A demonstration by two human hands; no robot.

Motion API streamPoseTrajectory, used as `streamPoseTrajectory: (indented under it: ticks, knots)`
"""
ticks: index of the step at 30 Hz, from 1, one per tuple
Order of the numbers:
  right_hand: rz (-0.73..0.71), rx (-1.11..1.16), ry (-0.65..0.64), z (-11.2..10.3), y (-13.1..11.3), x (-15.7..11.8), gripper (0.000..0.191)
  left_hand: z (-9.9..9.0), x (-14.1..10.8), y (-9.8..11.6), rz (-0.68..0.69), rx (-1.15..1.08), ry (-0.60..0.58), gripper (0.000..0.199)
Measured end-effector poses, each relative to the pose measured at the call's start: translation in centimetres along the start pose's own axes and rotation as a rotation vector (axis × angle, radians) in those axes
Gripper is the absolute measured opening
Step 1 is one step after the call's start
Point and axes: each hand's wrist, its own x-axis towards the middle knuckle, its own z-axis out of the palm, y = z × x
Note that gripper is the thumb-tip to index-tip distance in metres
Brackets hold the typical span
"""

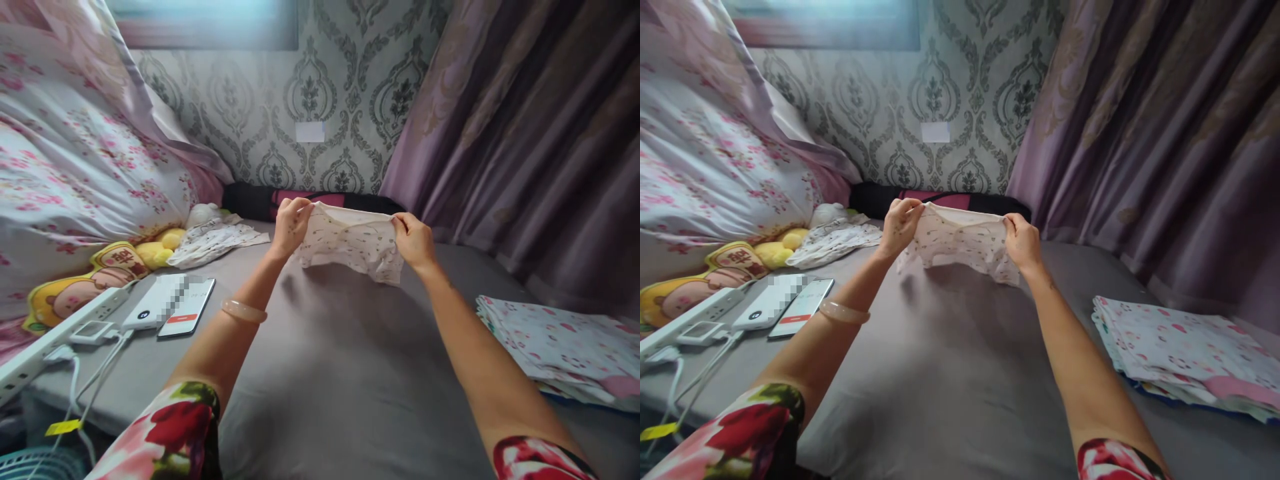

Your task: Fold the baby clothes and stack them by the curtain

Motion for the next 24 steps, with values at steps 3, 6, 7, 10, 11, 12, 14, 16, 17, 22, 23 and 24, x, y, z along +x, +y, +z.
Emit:
streamPoseTrajectory:
  ticks: [3,6,7,10,11,12,14,16,17,22,23,24]
  knots:
    - [-0.026,-0.01,0.052,-0.9,-1.0,-1.2,0.044,-1.7,-1.1,1.4,0.151,0.212,0.078,0.018]
    - [-0.07,0.015,0.025,-3.2,-2.8,-2.4,0.042,-4.5,-2.2,3.7,0.242,0.359,0.124,0.02]
    - [-0.077,0.031,-0.005,-4.1,-3.4,-2.7,0.04,-5.5,-2.5,4.5,0.254,0.388,0.13,0.02]
    - [-0.054,0.084,-0.122,-6.4,-4.4,-3.0,0.036,-8.1,-2.8,6.2,0.258,0.441,0.091,0.02]
    - [-0.04,0.108,-0.177,-6.6,-4.3,-2.9,0.035,-8.5,-2.7,6.3,0.249,0.451,0.056,0.02]
    - [-0.025,0.134,-0.242,-6.6,-4.0,-2.8,0.035,-8.6,-2.7,6.0,0.233,0.459,0.011,0.02]
    - [0.007,0.177,-0.39,-5.4,-2.6,-2.6,0.034,-8.0,-3.0,4.3,0.184,0.466,-0.109,0.022]
    - [0.044,0.175,-0.527,-3.1,-0.5,-2.8,0.033,-6.1,-3.8,1.4,0.117,0.463,-0.263,0.025]
    - [0.063,0.143,-0.58,-1.7,0.5,-3.1,0.031,-4.9,-4.4,-0.3,0.075,0.467,-0.349,0.026]
    - [0.119,-0.198,-0.726,4.8,4.3,-6.1,0.029,1.1,-9.0,-7.4,-0.097,0.576,-0.646,0.026]
    - [0.116,-0.259,-0.748,5.7,4.6,-6.8,0.03,1.9,-9.7,-8.1,-0.101,0.591,-0.675,0.027]
    - [0.106,-0.31,-0.768,6.4,4.9,-7.3,0.031,2.6,-10.3,-8.6,-0.098,0.604,-0.694,0.029]
